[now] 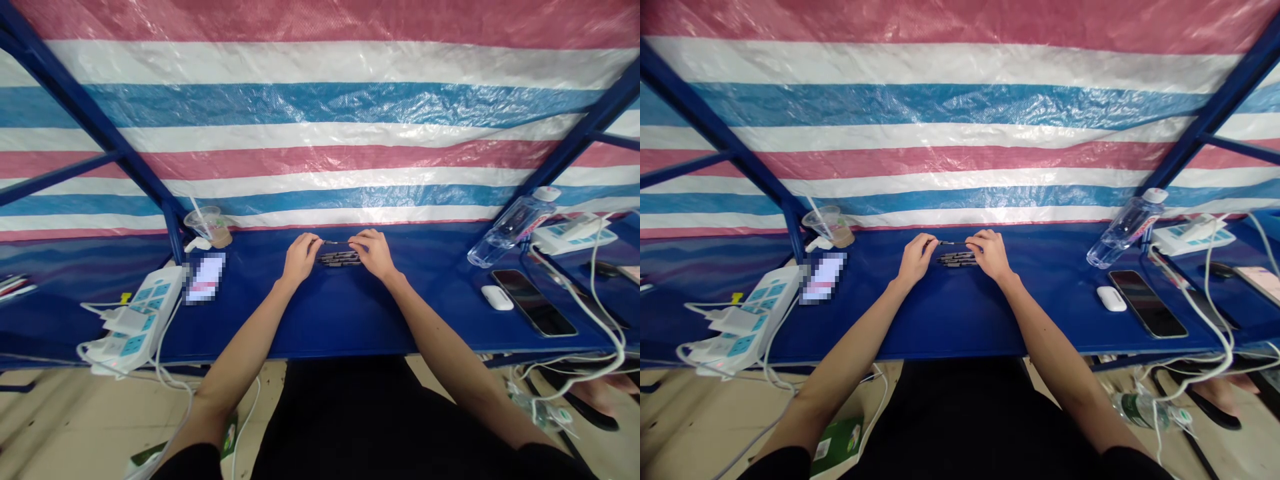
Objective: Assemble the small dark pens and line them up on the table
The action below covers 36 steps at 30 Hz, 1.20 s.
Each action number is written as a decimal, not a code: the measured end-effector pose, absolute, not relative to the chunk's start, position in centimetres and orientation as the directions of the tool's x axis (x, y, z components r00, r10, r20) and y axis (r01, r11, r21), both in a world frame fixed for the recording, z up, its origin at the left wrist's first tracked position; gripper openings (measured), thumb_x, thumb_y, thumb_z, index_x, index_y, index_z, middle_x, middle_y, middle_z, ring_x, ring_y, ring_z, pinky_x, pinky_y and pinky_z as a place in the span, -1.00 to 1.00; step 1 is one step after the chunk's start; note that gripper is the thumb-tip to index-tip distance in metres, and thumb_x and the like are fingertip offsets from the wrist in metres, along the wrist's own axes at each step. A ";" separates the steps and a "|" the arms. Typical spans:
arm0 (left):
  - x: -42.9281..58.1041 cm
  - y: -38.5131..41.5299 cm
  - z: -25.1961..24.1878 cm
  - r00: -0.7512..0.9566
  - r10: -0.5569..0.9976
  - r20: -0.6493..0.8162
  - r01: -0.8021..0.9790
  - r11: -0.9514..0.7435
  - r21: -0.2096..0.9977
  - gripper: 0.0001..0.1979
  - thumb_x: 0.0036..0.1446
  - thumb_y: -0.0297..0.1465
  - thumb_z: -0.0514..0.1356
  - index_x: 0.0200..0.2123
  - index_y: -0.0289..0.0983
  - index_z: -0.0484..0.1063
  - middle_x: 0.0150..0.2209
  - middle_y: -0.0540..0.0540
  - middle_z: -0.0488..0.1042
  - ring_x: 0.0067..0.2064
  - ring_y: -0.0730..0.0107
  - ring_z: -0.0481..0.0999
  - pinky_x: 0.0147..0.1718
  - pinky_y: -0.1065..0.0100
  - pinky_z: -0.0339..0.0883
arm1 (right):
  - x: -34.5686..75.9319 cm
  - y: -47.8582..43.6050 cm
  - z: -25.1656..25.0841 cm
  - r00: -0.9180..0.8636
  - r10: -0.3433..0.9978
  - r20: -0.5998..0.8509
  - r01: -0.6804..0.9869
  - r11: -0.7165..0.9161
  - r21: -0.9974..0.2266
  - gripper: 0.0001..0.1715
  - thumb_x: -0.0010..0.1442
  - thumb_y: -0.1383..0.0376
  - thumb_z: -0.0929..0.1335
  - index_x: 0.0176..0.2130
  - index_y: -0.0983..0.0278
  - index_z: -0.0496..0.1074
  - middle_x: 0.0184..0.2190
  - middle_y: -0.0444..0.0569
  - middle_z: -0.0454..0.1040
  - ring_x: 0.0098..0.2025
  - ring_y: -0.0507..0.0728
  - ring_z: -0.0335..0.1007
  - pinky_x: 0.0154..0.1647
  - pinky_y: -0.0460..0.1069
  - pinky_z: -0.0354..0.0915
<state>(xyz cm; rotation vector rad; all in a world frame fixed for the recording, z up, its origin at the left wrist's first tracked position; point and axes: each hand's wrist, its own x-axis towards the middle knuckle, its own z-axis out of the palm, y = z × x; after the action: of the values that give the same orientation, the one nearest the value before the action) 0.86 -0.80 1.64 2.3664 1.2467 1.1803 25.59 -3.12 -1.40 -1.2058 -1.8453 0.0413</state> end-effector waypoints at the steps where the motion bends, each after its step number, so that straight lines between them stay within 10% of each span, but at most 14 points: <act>1: 0.8 -0.8 1.7 0.314 0.770 0.555 0.595 -0.615 0.518 -0.74 0.48 -0.23 0.08 -0.19 -0.21 0.48 -0.18 -0.11 0.56 -0.13 0.24 0.52 -0.08 0.27 0.36 | 25.7 -3.1 -1.4 -0.112 0.743 0.659 0.713 0.522 -0.467 -0.78 0.43 0.24 0.38 -0.13 0.14 0.67 -0.15 0.02 0.62 -0.11 0.25 0.43 -0.05 0.16 0.21; 21: 1.3 -1.4 1.2 0.528 0.763 0.374 0.547 -0.642 0.537 -0.55 0.49 -0.13 0.04 -0.40 -0.22 0.45 -0.45 0.01 0.49 -0.41 0.36 0.43 -0.32 0.31 0.27 | 22.7 -4.7 -1.4 -0.245 0.734 0.633 0.617 0.622 -0.482 -0.92 0.36 0.35 0.42 -0.21 0.17 0.55 -0.25 0.00 0.56 -0.14 0.22 0.41 -0.06 0.10 0.36; 30: 1.4 -1.2 0.7 0.562 0.673 0.481 0.457 -0.737 0.498 -0.81 0.39 -0.20 0.22 -0.10 -0.16 0.53 -0.13 -0.12 0.58 -0.08 0.21 0.53 -0.05 0.21 0.43 | 23.2 -4.2 -1.7 -0.271 0.748 0.606 0.652 0.606 -0.456 -0.84 0.41 0.33 0.39 -0.21 0.17 0.59 -0.22 -0.01 0.62 -0.14 0.20 0.46 -0.02 0.11 0.33; 36: 1.4 -1.5 0.9 0.530 0.685 0.500 0.493 -0.729 0.475 -0.61 0.39 -0.16 0.23 0.21 -0.13 0.39 0.14 -0.17 0.46 0.19 0.13 0.40 0.15 0.16 0.36 | 23.3 -4.2 -1.6 -0.207 0.761 0.614 0.634 0.582 -0.508 -0.88 0.37 0.34 0.39 -0.19 0.18 0.58 -0.20 -0.01 0.59 -0.15 0.19 0.50 -0.06 0.07 0.39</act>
<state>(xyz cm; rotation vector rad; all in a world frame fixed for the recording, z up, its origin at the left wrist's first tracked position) 1.43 -1.47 0.90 2.4959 0.9860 0.9958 23.28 -4.18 -1.64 -1.1208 -1.9214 0.1797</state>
